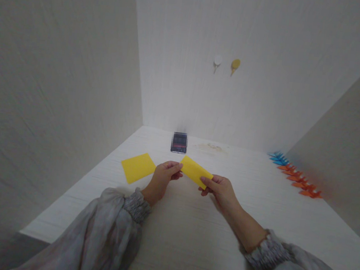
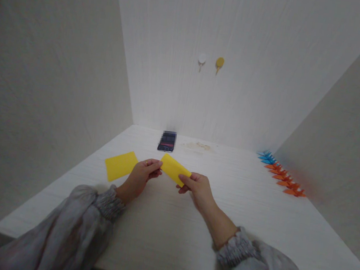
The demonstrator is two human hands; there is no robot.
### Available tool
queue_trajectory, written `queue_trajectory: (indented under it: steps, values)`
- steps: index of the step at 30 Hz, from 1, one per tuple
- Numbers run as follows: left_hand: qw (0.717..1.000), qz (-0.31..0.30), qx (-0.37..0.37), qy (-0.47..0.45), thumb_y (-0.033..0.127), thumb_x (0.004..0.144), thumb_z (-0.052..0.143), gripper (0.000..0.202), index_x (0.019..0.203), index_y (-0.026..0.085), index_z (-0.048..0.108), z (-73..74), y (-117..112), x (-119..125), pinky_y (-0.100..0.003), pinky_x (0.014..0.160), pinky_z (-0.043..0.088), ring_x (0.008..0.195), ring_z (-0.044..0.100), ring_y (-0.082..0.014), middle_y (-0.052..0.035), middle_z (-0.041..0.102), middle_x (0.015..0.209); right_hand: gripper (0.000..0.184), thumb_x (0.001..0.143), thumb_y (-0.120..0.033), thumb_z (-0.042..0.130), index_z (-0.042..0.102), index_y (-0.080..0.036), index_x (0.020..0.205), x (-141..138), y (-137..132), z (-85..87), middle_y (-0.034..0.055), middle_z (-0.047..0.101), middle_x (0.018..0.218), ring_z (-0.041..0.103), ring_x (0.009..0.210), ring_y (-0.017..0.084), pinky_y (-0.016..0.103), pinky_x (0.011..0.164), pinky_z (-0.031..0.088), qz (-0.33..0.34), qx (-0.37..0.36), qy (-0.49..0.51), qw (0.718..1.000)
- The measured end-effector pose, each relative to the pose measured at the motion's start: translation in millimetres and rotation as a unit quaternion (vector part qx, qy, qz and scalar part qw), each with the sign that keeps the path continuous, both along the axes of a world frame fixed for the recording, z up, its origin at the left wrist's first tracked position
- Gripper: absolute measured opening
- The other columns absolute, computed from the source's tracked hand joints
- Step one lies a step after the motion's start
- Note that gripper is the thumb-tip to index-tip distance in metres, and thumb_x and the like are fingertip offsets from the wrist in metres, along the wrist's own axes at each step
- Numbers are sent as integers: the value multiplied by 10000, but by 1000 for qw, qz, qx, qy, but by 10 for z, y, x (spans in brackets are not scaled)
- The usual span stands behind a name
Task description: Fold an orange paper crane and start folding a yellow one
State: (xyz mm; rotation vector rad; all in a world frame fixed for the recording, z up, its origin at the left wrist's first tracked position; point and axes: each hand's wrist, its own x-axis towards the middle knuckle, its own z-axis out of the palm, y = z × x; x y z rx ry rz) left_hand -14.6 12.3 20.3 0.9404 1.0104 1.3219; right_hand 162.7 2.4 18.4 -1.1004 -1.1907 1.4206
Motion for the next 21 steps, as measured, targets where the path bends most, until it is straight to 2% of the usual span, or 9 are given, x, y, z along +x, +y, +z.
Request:
queue_trajectory:
  steps: [21]
  values:
    - [1000,-4,-7,3,326,612,647,239,719,117,603,6,0,-2,-179,541,405,557,525,-74,-16,580,628,212,574,-295,693,615,-100,601,-10,-2,27,42,624,501,513,376,88,208,425,398,-8,-1,-15,1000]
